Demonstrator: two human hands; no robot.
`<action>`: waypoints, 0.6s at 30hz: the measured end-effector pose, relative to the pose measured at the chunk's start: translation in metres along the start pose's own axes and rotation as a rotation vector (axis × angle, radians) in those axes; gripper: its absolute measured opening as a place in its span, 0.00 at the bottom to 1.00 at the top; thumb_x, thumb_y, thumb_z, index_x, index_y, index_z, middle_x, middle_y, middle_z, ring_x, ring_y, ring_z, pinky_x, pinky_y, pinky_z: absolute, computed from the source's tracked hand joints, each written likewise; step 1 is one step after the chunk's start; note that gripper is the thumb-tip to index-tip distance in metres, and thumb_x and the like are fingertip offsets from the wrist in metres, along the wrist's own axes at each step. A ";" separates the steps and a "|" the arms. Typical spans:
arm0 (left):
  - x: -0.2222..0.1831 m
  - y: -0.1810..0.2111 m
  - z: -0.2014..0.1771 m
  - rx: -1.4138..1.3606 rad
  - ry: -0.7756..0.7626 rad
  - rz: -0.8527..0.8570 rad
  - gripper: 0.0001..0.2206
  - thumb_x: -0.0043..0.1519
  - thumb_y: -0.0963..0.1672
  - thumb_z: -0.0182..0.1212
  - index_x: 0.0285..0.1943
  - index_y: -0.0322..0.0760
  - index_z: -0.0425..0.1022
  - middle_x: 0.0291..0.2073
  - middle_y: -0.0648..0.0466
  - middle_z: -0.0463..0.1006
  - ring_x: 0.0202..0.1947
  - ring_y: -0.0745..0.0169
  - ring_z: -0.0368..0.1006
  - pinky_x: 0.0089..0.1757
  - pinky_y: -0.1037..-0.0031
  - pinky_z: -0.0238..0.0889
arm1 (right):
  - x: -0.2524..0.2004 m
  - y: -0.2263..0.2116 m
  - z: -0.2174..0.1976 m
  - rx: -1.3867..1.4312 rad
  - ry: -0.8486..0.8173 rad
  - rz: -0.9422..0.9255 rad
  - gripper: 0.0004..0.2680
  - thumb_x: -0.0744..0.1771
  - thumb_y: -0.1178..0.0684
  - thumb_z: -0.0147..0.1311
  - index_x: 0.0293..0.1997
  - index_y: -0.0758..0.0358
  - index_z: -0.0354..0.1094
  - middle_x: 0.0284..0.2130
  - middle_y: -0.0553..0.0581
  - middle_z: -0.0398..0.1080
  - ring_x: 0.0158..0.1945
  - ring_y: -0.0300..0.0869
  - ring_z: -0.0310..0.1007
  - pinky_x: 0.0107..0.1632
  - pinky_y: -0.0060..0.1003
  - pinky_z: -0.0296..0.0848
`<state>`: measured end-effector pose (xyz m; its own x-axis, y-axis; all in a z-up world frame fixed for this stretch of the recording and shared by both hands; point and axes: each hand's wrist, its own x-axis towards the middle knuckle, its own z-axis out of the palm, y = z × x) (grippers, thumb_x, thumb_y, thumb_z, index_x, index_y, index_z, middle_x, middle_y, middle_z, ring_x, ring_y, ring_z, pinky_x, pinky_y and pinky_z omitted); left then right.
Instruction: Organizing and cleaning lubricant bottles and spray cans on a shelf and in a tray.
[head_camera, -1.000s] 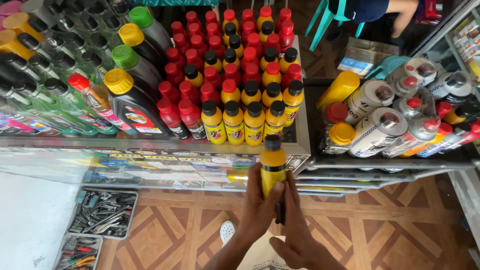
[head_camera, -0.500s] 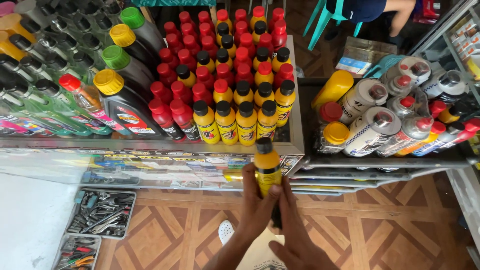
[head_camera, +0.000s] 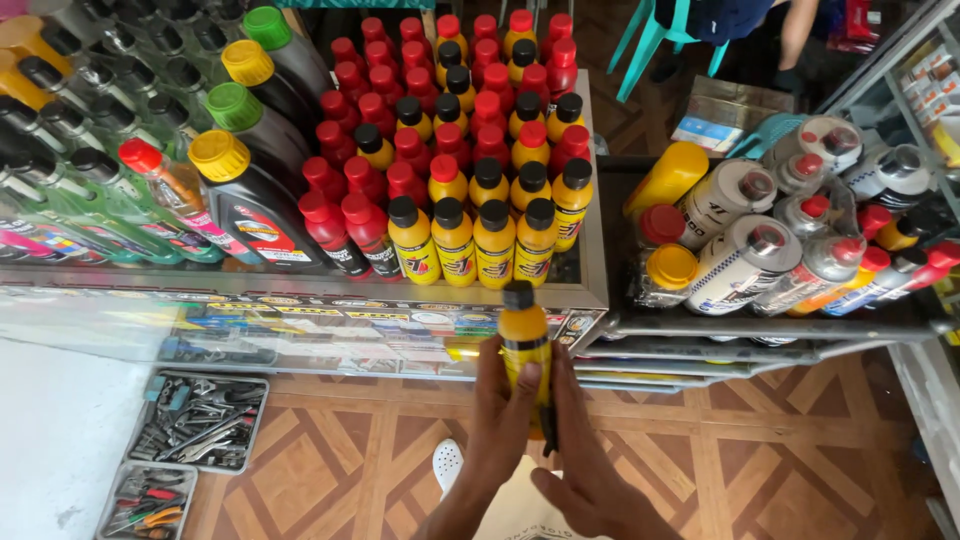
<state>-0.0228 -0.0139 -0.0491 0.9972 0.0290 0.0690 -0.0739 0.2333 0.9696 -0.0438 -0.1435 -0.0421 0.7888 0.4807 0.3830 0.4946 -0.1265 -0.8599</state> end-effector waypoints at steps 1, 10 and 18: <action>-0.002 -0.003 0.001 -0.022 -0.038 -0.020 0.17 0.70 0.46 0.50 0.66 0.33 0.62 0.49 0.48 0.76 0.44 0.63 0.71 0.45 0.70 0.68 | 0.007 0.003 -0.001 0.098 0.078 0.148 0.37 0.64 0.46 0.49 0.78 0.68 0.24 0.77 0.69 0.31 0.80 0.61 0.30 0.75 0.56 0.39; -0.005 -0.002 0.001 0.023 -0.084 -0.004 0.18 0.72 0.47 0.43 0.66 0.33 0.59 0.49 0.49 0.67 0.46 0.61 0.65 0.48 0.67 0.62 | 0.018 -0.013 -0.017 -0.028 0.041 0.046 0.34 0.61 0.52 0.45 0.76 0.72 0.33 0.73 0.73 0.44 0.71 0.63 0.49 0.69 0.53 0.53; -0.013 0.018 0.012 -0.042 -0.115 -0.106 0.23 0.69 0.44 0.52 0.72 0.30 0.57 0.42 0.49 0.77 0.35 0.66 0.72 0.37 0.75 0.69 | -0.005 0.014 -0.011 0.290 0.037 0.253 0.42 0.56 0.66 0.42 0.78 0.60 0.18 0.74 0.66 0.46 0.75 0.59 0.53 0.69 0.53 0.61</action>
<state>-0.0366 -0.0213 -0.0295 0.9941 -0.1085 -0.0040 0.0333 0.2700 0.9623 -0.0367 -0.1575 -0.0520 0.8878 0.4337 0.1542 0.1633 0.0165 -0.9864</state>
